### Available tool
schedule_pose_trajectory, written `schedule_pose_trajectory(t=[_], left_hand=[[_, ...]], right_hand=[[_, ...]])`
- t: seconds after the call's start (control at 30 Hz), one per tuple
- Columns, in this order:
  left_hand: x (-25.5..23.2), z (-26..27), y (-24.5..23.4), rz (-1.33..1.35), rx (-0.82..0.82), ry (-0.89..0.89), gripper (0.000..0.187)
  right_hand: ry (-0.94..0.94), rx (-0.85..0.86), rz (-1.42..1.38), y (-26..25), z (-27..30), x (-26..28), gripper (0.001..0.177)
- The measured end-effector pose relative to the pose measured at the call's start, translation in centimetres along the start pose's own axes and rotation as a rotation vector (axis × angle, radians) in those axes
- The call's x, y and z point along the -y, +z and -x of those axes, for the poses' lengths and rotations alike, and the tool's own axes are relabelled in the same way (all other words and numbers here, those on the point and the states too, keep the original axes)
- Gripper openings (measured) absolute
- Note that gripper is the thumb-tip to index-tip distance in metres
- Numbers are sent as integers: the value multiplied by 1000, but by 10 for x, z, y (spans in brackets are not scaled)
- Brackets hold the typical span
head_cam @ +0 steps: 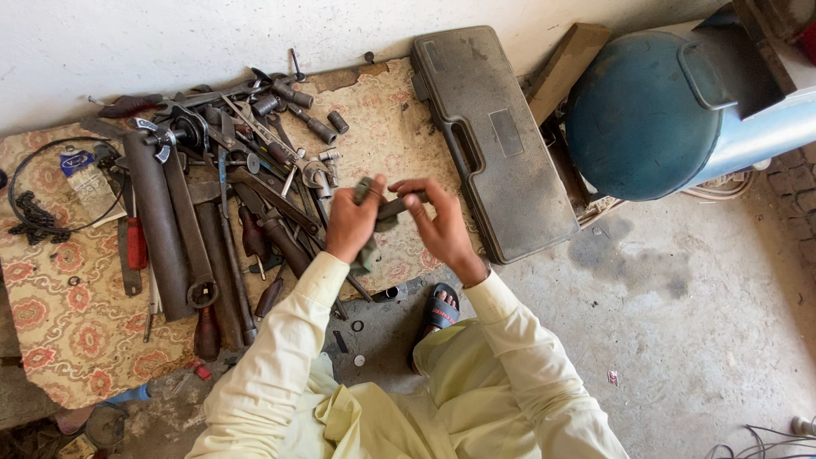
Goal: The person cleans various metal mechanical components and a tool case by hand using a cloth.
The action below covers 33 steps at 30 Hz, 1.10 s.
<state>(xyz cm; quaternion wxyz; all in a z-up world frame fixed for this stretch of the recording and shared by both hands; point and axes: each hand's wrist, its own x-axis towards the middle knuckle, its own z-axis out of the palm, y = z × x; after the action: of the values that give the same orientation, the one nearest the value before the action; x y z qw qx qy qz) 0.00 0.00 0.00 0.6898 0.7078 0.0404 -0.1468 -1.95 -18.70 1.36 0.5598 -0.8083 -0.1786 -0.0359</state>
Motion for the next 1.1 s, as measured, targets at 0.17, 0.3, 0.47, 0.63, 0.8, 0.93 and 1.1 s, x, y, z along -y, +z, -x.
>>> schedule_pose_trajectory(t=[0.17,0.3,0.47,0.63,0.8,0.93,1.1], left_hand=[[-1,-12,-28,-179,-362,135,60],[3,-12,-29,65,-397,262,57],[0,-12,-36,579,-36,214,63],[23,-5,6,-290,-171,425,56],[35,-6,2,12,-287,351,28],[18,-8,-3,472,-224,106,20],[6,-4,-6,581,-272,70,18]], right_hand=[[-212,154,345,7,17,44,38],[-83,59,112,11,4,42,35],[307,-210,-432,12,-1,15,32],[400,-32,-163,45,14,20,29],[87,-56,207,63,28,39,42],[-173,-40,346,63,31,41,43],[-210,-19,340,61,31,49,43]])
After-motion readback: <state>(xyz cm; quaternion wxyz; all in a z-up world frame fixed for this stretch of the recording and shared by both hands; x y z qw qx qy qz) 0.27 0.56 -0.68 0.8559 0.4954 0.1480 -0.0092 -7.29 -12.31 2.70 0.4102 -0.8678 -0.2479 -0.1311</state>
